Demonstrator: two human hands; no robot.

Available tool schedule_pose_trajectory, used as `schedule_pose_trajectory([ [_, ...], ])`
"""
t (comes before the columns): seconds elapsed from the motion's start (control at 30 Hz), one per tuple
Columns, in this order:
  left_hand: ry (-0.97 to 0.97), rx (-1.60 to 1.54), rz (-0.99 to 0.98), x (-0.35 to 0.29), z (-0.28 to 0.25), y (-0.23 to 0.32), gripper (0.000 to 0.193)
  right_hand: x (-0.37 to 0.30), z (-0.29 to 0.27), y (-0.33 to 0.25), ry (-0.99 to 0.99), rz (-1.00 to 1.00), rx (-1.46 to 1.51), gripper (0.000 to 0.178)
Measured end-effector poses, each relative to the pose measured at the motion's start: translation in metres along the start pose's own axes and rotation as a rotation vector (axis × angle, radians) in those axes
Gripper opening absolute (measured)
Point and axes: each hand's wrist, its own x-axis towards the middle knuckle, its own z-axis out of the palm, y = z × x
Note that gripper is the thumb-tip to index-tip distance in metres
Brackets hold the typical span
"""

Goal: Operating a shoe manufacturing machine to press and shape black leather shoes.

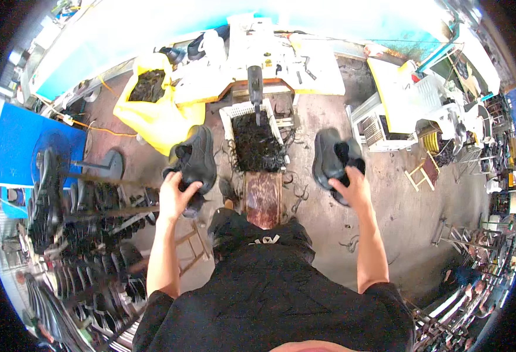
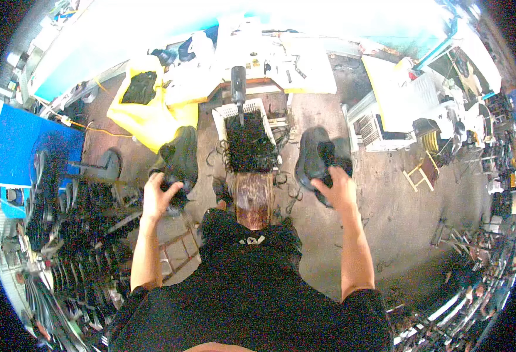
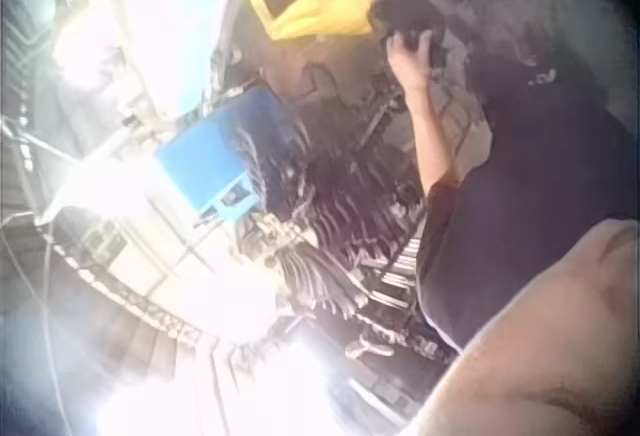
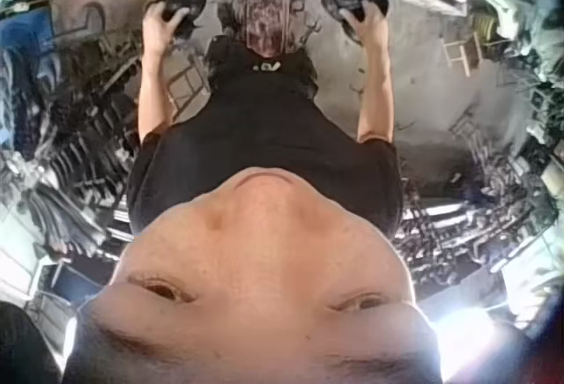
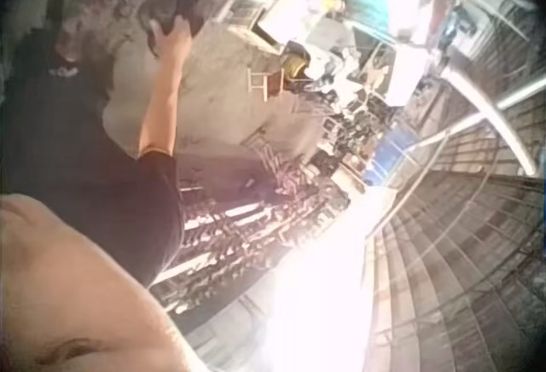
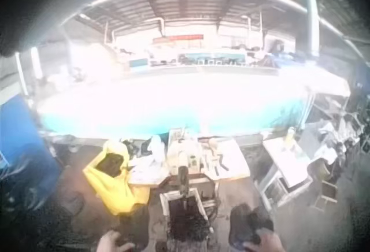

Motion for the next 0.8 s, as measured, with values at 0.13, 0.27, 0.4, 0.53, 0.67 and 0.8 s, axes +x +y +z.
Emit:
schedule_pose_trajectory([
  [0.13,0.088,0.112,0.083,0.139,0.026,-0.036,0.048,0.148,-0.011,-0.007,0.103,-0.051,-0.115,0.055],
  [0.27,0.184,0.313,0.159,0.284,0.053,-0.105,0.047,0.296,0.034,-0.008,0.225,-0.163,-0.184,0.054],
  [0.4,0.3,0.336,0.124,0.367,0.098,-0.144,0.04,0.422,0.073,0.023,0.234,-0.21,-0.177,0.051],
  [0.53,0.362,0.353,0.11,0.408,0.157,-0.174,0.036,0.485,0.112,0.065,0.274,-0.26,-0.291,0.045],
  [0.67,0.29,0.388,0.042,0.413,0.194,-0.19,0.029,0.49,0.133,0.095,0.328,-0.334,-0.365,0.043],
  [0.8,0.332,0.354,0.008,0.408,0.196,-0.195,0.04,0.488,0.135,0.097,0.396,-0.322,-0.326,0.079],
])
